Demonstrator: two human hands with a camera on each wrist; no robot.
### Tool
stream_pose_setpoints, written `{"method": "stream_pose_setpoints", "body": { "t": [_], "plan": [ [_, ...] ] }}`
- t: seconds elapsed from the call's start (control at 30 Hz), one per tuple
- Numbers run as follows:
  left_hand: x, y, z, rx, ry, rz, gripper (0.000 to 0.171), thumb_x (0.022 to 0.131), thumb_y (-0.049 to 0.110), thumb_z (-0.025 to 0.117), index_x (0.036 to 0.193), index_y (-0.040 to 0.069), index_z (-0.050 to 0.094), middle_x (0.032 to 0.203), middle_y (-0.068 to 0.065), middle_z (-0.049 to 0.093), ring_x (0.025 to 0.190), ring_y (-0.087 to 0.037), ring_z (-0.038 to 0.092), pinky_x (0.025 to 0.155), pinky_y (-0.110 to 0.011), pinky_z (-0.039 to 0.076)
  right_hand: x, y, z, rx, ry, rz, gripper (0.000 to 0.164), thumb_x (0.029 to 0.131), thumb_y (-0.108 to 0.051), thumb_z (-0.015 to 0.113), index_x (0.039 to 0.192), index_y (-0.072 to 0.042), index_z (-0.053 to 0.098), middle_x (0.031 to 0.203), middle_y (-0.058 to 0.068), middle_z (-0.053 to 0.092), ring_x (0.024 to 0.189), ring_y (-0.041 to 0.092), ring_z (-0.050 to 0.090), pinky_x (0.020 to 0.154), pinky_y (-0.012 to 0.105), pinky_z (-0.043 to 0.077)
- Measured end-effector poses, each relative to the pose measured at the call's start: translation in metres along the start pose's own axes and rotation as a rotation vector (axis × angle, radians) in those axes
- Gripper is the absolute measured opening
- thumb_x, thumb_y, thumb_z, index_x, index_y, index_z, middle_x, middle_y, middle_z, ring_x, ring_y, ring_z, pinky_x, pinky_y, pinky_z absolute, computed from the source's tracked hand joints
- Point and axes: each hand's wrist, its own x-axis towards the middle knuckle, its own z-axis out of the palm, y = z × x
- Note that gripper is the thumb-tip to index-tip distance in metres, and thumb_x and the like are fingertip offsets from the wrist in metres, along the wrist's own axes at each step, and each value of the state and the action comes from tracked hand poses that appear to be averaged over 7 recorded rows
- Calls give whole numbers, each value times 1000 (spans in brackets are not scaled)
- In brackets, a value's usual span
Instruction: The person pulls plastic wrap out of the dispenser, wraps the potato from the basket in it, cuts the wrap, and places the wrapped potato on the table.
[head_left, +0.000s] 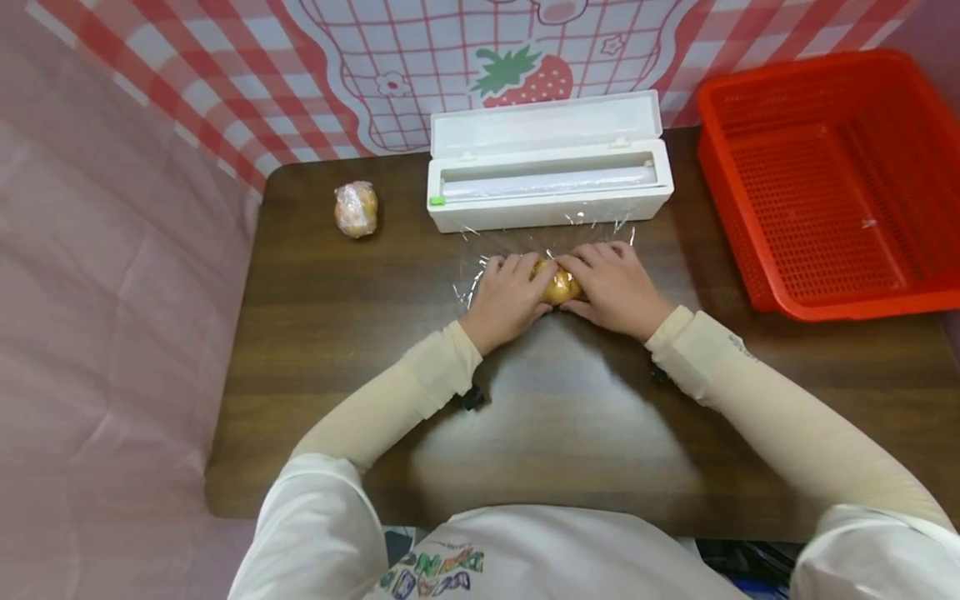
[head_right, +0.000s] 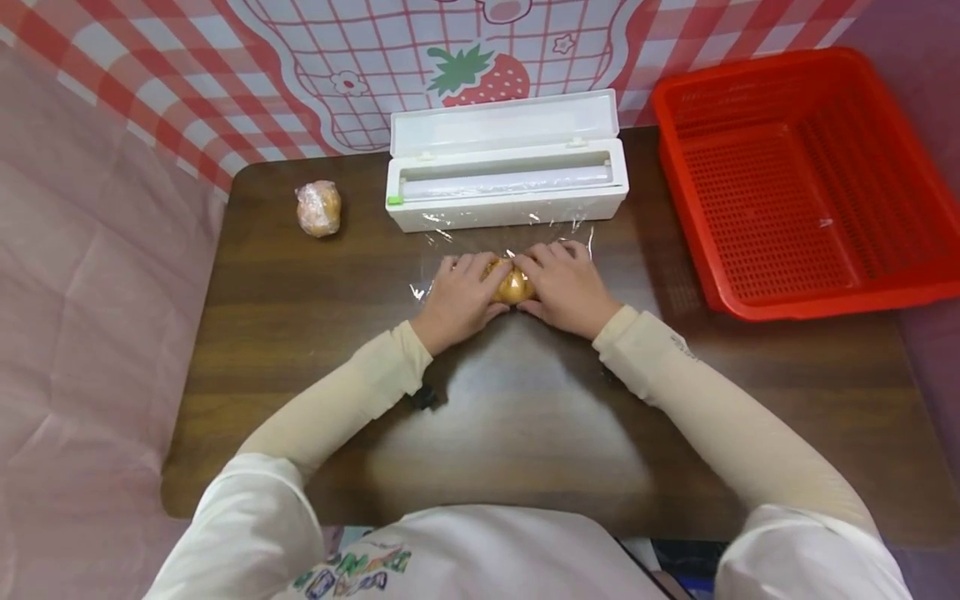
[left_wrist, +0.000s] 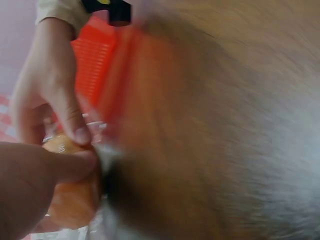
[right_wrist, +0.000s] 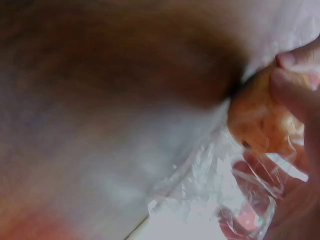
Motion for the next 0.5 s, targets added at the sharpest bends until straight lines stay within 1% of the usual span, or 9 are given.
{"method": "stream_pose_setpoints", "body": {
  "t": [0.13,0.23,0.3,0.37,0.5],
  "plan": [
    [5,0,-13,-127,-158,5,70,91,49,72,147,13,51,127,-9,61,114,-26,58,91,-39,45,-2,-3,-9,60,-83,40,66,78,-37,86,129,-2,63,114,16,64,105,36,61,90,57,42],
    [8,1,-21,-189,-261,9,70,91,50,71,148,13,50,126,-8,62,112,-24,59,91,-38,48,-3,-7,-14,99,-160,78,64,80,-38,83,130,-2,63,115,16,65,104,34,61,90,57,43],
    [9,0,-24,-213,-310,21,69,92,50,70,147,13,51,124,-9,63,109,-23,60,89,-37,50,-4,-9,-16,125,-206,99,62,82,-38,82,129,-2,64,115,15,65,104,34,61,92,57,43],
    [10,0,-27,-244,-350,37,68,92,50,70,145,11,53,124,-10,64,105,-23,62,89,-38,52,-5,-11,-17,157,-251,114,60,83,-38,80,129,-2,64,113,14,65,101,31,62,92,56,44],
    [10,-1,-31,-342,-429,56,67,92,49,70,145,11,54,122,-11,65,100,-21,64,88,-36,54,-8,-14,-19,224,-323,116,56,86,-38,77,130,-4,65,104,7,66,90,24,60,86,51,46]
  ]
}}
